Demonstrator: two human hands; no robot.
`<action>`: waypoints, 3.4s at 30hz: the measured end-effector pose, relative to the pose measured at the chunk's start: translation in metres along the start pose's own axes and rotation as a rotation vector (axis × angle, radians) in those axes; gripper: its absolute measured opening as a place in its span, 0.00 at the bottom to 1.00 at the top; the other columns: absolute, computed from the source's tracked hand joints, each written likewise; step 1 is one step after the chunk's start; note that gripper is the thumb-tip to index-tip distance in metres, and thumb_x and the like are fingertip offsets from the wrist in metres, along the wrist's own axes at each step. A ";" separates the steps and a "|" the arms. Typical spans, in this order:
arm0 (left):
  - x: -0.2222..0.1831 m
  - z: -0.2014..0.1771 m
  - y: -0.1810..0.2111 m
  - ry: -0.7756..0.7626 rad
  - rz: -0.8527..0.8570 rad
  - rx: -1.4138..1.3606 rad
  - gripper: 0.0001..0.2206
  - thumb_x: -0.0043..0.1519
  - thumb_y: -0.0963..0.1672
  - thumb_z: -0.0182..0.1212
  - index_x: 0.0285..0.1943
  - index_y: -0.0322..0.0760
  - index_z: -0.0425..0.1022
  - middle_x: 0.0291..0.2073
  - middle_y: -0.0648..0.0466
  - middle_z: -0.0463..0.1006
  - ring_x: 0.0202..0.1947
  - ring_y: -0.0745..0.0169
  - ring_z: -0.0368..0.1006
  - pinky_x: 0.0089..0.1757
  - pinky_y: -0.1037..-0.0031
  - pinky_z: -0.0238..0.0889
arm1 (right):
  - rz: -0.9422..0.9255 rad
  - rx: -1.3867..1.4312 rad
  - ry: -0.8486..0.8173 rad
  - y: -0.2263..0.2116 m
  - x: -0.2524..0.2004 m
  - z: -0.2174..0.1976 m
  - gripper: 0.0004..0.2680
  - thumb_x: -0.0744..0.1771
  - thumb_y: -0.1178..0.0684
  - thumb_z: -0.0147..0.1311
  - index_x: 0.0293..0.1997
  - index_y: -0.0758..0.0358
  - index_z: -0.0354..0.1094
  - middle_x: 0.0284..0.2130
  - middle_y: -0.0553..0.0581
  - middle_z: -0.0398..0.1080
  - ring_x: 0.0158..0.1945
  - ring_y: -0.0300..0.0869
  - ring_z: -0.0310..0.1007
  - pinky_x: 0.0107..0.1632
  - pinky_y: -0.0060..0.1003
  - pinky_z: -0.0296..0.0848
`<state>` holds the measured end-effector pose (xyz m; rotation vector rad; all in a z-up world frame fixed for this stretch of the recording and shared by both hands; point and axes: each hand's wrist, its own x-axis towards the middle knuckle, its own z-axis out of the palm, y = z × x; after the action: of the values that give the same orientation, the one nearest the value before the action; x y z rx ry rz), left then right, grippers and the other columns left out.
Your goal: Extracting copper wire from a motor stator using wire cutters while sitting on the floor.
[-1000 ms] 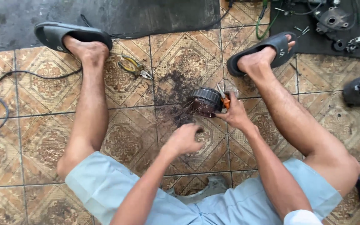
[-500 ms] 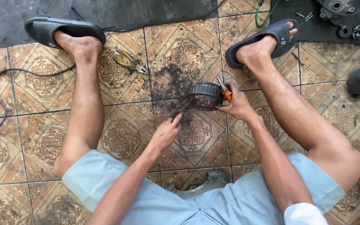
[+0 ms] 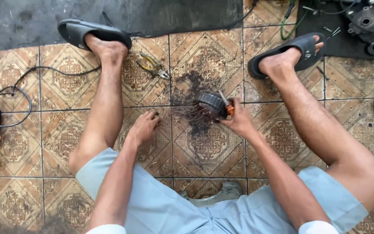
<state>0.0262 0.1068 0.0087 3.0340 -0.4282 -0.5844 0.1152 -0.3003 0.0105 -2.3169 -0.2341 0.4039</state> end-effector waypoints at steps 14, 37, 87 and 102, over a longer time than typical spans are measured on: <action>0.089 0.125 0.031 -0.782 -0.517 0.056 0.14 0.62 0.47 0.55 0.52 0.50 0.83 0.55 0.54 0.82 0.61 0.47 0.74 0.49 0.41 0.67 | -0.380 0.048 0.067 0.004 -0.018 0.096 0.41 0.52 0.47 0.77 0.68 0.70 0.53 0.48 0.68 0.73 0.50 0.61 0.76 0.53 0.51 0.77; 0.033 -0.004 0.118 0.024 -0.349 -0.582 0.26 0.61 0.53 0.64 0.62 0.36 0.67 0.49 0.40 0.75 0.53 0.38 0.75 0.49 0.49 0.72 | -0.176 -0.108 -0.269 -0.042 0.012 -0.028 0.29 0.59 0.47 0.73 0.63 0.61 0.58 0.41 0.68 0.76 0.47 0.63 0.79 0.52 0.56 0.76; -0.058 0.062 0.176 -0.273 -0.030 0.156 0.11 0.57 0.45 0.54 0.24 0.57 0.80 0.19 0.61 0.79 0.24 0.58 0.77 0.37 0.45 0.64 | 0.084 0.127 -0.090 -0.059 0.007 -0.002 0.28 0.55 0.50 0.75 0.57 0.56 0.62 0.42 0.66 0.76 0.52 0.62 0.76 0.53 0.58 0.72; -0.012 0.029 0.207 -0.001 -0.312 -0.344 0.30 0.54 0.36 0.66 0.68 0.30 0.63 0.53 0.43 0.72 0.50 0.43 0.74 0.45 0.55 0.72 | 0.103 0.177 -0.078 -0.054 -0.005 0.004 0.27 0.57 0.53 0.73 0.59 0.61 0.62 0.45 0.71 0.74 0.54 0.66 0.74 0.56 0.58 0.73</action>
<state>-0.0494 -0.0882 0.0015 2.7783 0.1404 -0.5979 0.1063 -0.2613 0.0479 -2.1473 -0.1123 0.5454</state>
